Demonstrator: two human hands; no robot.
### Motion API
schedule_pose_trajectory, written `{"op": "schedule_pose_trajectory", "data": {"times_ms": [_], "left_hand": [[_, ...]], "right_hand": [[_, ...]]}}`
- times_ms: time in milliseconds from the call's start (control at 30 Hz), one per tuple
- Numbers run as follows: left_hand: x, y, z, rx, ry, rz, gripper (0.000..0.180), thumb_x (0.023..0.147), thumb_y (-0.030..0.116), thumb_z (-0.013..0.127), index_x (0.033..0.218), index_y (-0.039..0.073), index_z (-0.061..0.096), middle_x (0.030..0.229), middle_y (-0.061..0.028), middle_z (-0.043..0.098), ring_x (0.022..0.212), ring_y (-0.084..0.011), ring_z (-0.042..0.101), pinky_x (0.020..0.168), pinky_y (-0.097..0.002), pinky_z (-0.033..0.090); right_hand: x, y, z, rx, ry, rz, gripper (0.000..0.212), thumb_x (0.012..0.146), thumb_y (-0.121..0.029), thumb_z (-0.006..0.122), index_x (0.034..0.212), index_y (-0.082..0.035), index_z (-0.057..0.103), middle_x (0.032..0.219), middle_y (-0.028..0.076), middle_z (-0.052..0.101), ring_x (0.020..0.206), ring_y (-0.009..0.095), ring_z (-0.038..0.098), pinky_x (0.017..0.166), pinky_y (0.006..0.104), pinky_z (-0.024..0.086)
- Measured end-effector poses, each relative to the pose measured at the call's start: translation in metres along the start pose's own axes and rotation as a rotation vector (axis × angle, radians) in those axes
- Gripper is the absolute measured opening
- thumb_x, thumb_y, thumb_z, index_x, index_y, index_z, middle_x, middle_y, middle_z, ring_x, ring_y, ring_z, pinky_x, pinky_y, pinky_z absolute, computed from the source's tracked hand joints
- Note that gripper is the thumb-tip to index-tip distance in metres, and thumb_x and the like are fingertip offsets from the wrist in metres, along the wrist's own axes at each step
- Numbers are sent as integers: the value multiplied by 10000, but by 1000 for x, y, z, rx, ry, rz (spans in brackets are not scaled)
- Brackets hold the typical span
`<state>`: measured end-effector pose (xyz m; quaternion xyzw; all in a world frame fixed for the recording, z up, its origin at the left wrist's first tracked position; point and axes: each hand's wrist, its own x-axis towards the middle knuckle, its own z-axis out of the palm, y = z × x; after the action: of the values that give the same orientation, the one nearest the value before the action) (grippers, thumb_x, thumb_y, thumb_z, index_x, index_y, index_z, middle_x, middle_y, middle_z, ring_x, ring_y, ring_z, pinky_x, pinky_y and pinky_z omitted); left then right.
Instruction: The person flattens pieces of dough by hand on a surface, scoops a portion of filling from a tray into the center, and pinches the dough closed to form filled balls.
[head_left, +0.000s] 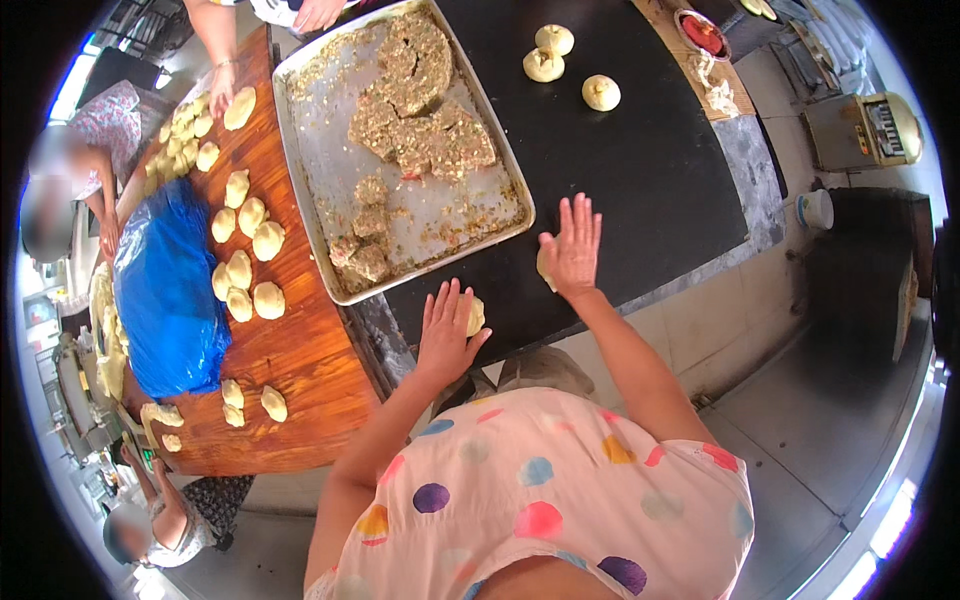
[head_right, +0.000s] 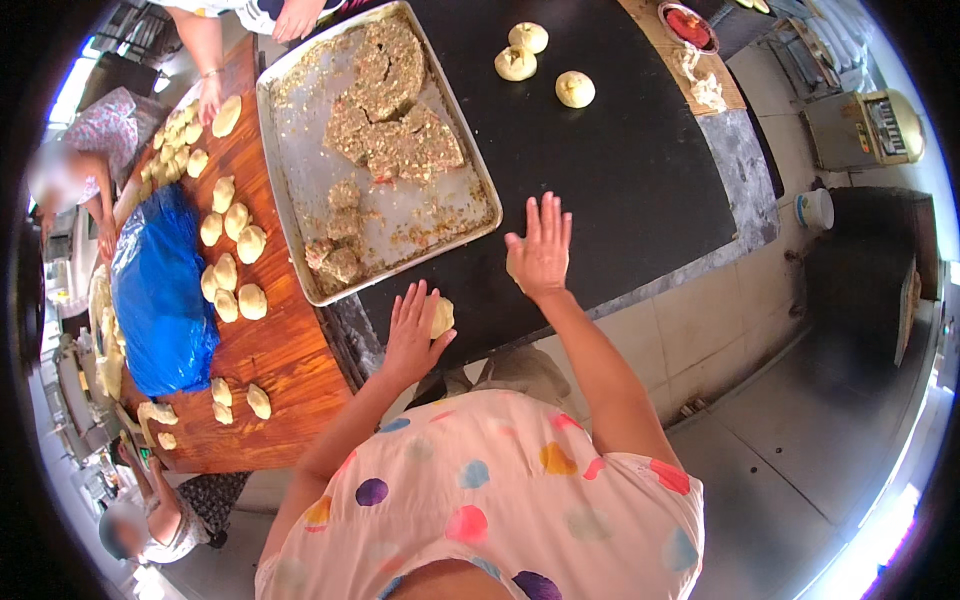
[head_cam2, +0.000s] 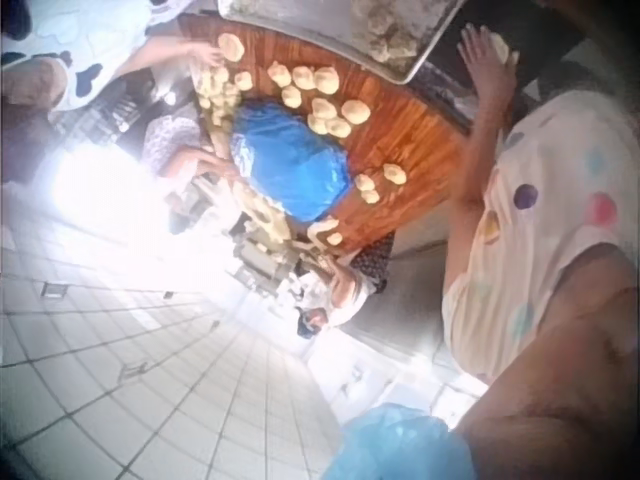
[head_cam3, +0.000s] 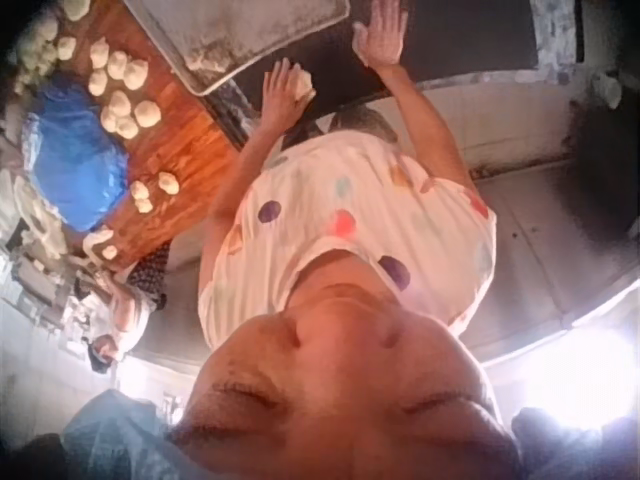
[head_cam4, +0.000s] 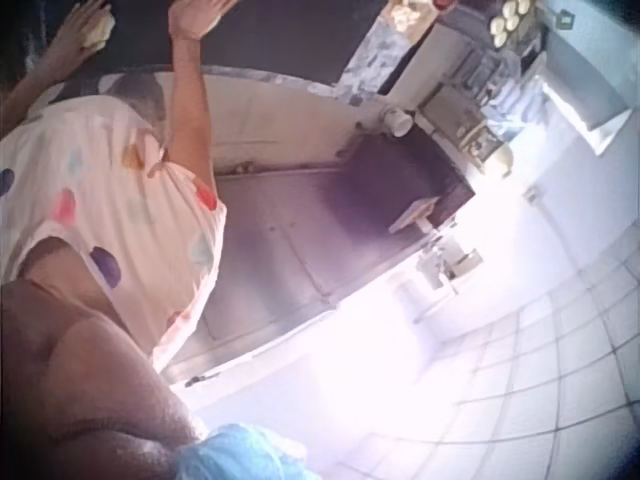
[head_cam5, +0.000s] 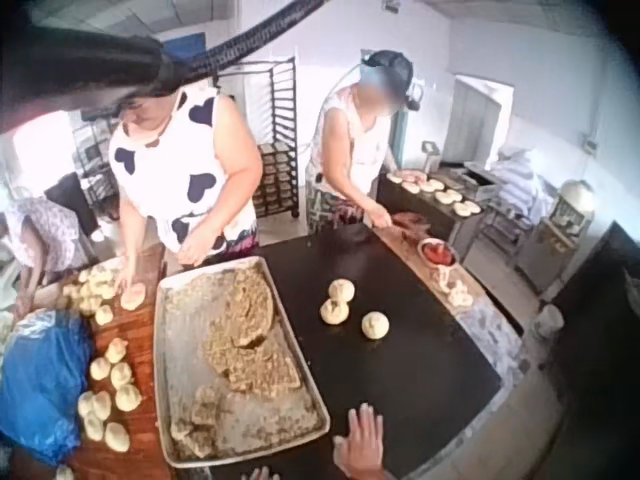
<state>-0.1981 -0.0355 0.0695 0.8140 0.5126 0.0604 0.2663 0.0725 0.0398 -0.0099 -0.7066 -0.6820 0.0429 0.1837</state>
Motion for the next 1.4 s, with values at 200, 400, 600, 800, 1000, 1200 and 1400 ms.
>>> {"op": "schedule_pose_trajectory", "data": {"times_ms": [200, 400, 600, 800, 1000, 1200, 1400], "left_hand": [[0, 2, 32, 62, -37, -22, 733, 928, 404, 587, 1493, 48, 283, 1545, -243, 229, 1430, -413, 225, 1163, -515, 195], [0, 4, 17, -381, 158, -252, 478, 905, 228, 649, 1326, 50, 507, 1425, -187, 439, 1266, -380, 474, 1055, -428, 394], [13, 19, 17, -783, 182, -222, 288, 919, 154, 648, 1179, 38, 609, 1152, -130, 642, 1088, -262, 615, 934, -345, 483], [29, 25, 14, -1551, -106, -580, 450, 936, 371, 634, 1276, 85, 559, 1261, -61, 589, 1191, -178, 549, 1010, -327, 432], [16, -30, -16, -2311, 12, -299, 494, 970, 399, 538, 1320, 53, 501, 1269, -91, 600, 1158, -238, 596, 1013, -411, 454], [-59, -77, -94, -2134, 367, -672, 495, 917, 292, 658, 1311, 33, 506, 1262, -107, 598, 1171, -239, 588, 996, -402, 476], [-84, -92, -97, -1742, 466, -627, 415, 921, 287, 652, 1238, 30, 578, 1160, -85, 637, 1059, -178, 622, 878, -333, 511]], "right_hand": [[-4, 15, -3, -198, -35, 16, 634, 974, -455, 452, 1466, -64, 370, 1559, 191, 258, 1434, 350, 259, 1180, 480, 184], [-35, 42, -19, 500, 64, 574, 472, 876, -187, 684, 1283, -13, 520, 1257, 173, 536, 1001, 255, 625, 898, 354, 503], [-10, 67, -25, 756, -461, 838, 336, 779, -250, 786, 964, -17, 629, 776, 48, 615, 695, 138, 597, 608, 298, 492], [1, -19, -79, 285, -462, 196, 340, 738, -298, 782, 812, -13, 611, 742, 131, 620, 652, 295, 609, 612, 372, 490], [20, -171, -105, 872, -572, 9, 282, 862, -195, 727, 1052, -4, 643, 983, 110, 660, 850, 158, 686, 739, 298, 553], [119, -239, 21, 405, -314, -238, 568, 860, -443, 677, 1243, -39, 563, 1201, 170, 603, 1032, 322, 639, 870, 411, 516], [164, -286, 95, 151, -418, -88, 769, 751, -600, 706, 1237, -19, 575, 1184, 193, 628, 1085, 364, 611, 918, 454, 486]]}}
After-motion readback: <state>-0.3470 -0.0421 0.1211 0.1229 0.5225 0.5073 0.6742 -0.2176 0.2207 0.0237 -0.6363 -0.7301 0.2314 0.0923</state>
